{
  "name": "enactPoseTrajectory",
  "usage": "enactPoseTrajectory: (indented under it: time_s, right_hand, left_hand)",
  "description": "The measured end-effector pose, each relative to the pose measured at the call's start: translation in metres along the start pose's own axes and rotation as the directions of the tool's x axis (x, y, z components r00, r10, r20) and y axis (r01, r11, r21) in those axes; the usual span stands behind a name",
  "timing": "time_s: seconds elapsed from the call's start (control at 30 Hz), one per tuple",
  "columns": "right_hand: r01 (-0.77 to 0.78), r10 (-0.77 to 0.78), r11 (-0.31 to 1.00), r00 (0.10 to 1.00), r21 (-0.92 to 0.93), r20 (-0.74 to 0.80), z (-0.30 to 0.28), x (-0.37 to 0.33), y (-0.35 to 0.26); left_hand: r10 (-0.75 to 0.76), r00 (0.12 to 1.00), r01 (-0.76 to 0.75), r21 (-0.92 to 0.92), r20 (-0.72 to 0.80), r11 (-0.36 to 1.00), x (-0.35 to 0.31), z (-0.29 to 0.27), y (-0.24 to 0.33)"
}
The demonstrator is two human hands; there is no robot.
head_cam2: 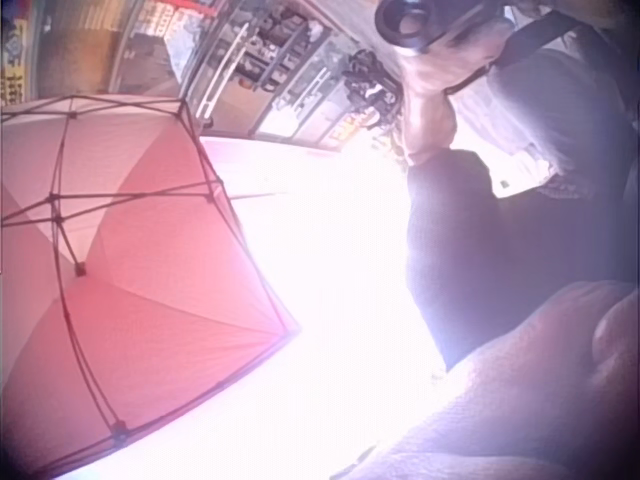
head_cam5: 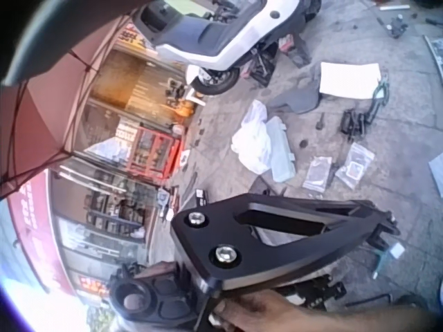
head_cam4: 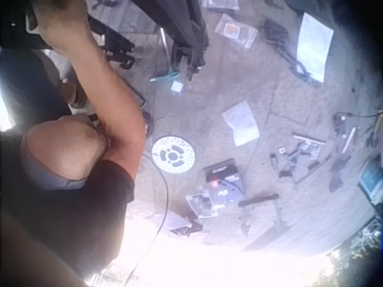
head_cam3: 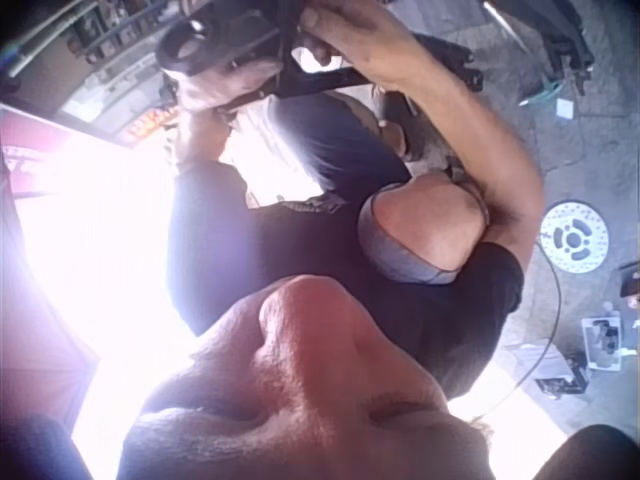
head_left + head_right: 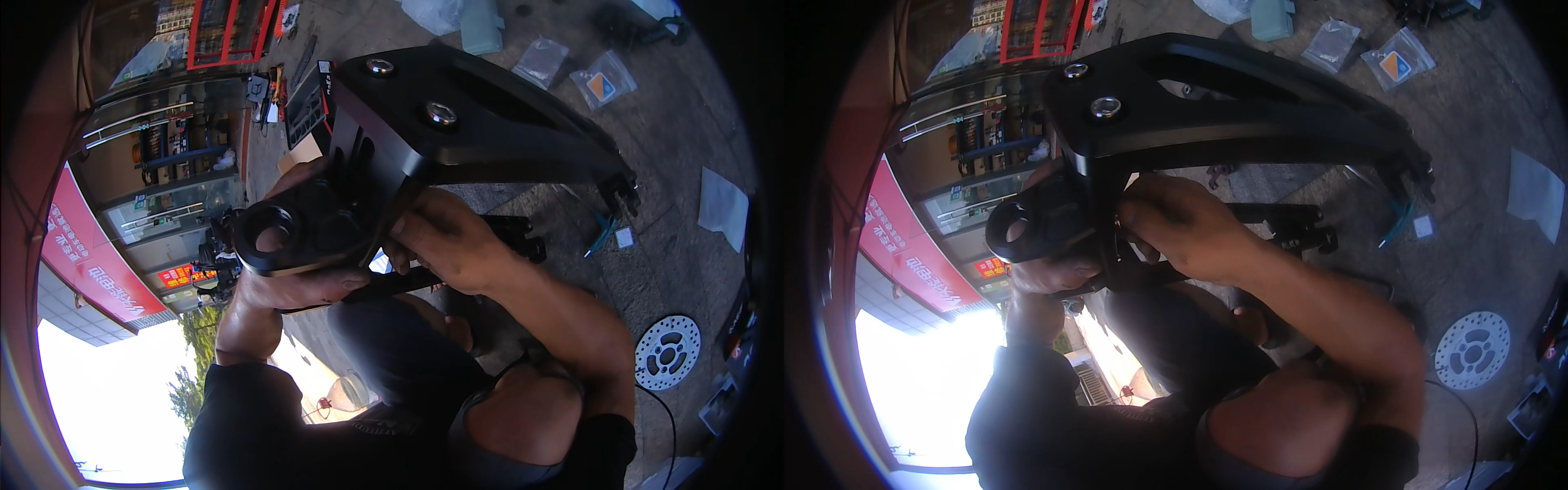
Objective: The person assembles a black metal scooter frame component on the floor. They use a screwdriver to tighten bolts, align brackets, and secure parts together while sitting on the ground.
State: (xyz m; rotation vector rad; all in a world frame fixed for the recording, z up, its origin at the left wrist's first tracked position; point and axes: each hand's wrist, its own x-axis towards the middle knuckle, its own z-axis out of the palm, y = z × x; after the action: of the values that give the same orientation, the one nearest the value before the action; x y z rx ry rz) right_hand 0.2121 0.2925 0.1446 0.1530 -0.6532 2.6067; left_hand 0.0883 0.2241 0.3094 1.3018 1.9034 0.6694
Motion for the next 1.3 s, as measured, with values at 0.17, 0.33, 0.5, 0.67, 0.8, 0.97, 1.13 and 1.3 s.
enactPoseTrajectory:
  time_s: [0.17,0.33,0.5,0.67,0.8,0.97,1.13,1.3]
  right_hand:
    - [-0.024,0.025,1.000,1.000,-0.015,0.010,0.001,-0.003,0.002]
    - [-0.078,0.083,0.990,0.996,0.120,-0.042,0.007,-0.006,0.006]
    - [-0.033,0.038,0.979,0.999,0.199,-0.018,0.006,-0.007,0.008]
    - [0.055,-0.038,0.975,0.996,0.215,-0.084,0.013,-0.007,0.013]
    - [-0.015,0.039,0.969,0.995,0.245,-0.092,0.014,-0.010,0.013]
    - [-0.018,0.039,0.961,0.997,0.275,-0.070,0.014,-0.013,0.013]
    - [0.002,0.020,0.947,0.998,0.321,-0.064,0.014,-0.012,0.012]
    - [-0.102,0.110,0.961,0.994,0.259,-0.019,0.007,-0.013,0.008]
  left_hand:
    - [0.088,0.996,-0.089,0.026,0.019,0.996,-0.001,0.001,-0.007]
    - [0.107,0.993,-0.112,0.121,0.054,0.986,0.003,-0.004,-0.006]
    - [0.072,0.997,-0.073,0.052,0.024,0.996,0.002,-0.001,0.001]
    - [0.053,0.998,-0.056,0.150,0.023,0.987,0.000,-0.001,0.008]
    - [0.052,0.999,-0.051,0.086,-0.008,0.995,0.002,0.002,0.007]
    - [-0.024,0.999,0.026,0.091,-0.027,0.996,-0.001,0.001,0.007]
    - [0.022,0.999,-0.019,0.142,-0.024,0.990,-0.001,0.001,0.006]
    - [-0.005,1.000,0.006,0.108,-0.007,0.994,0.000,0.001,0.006]
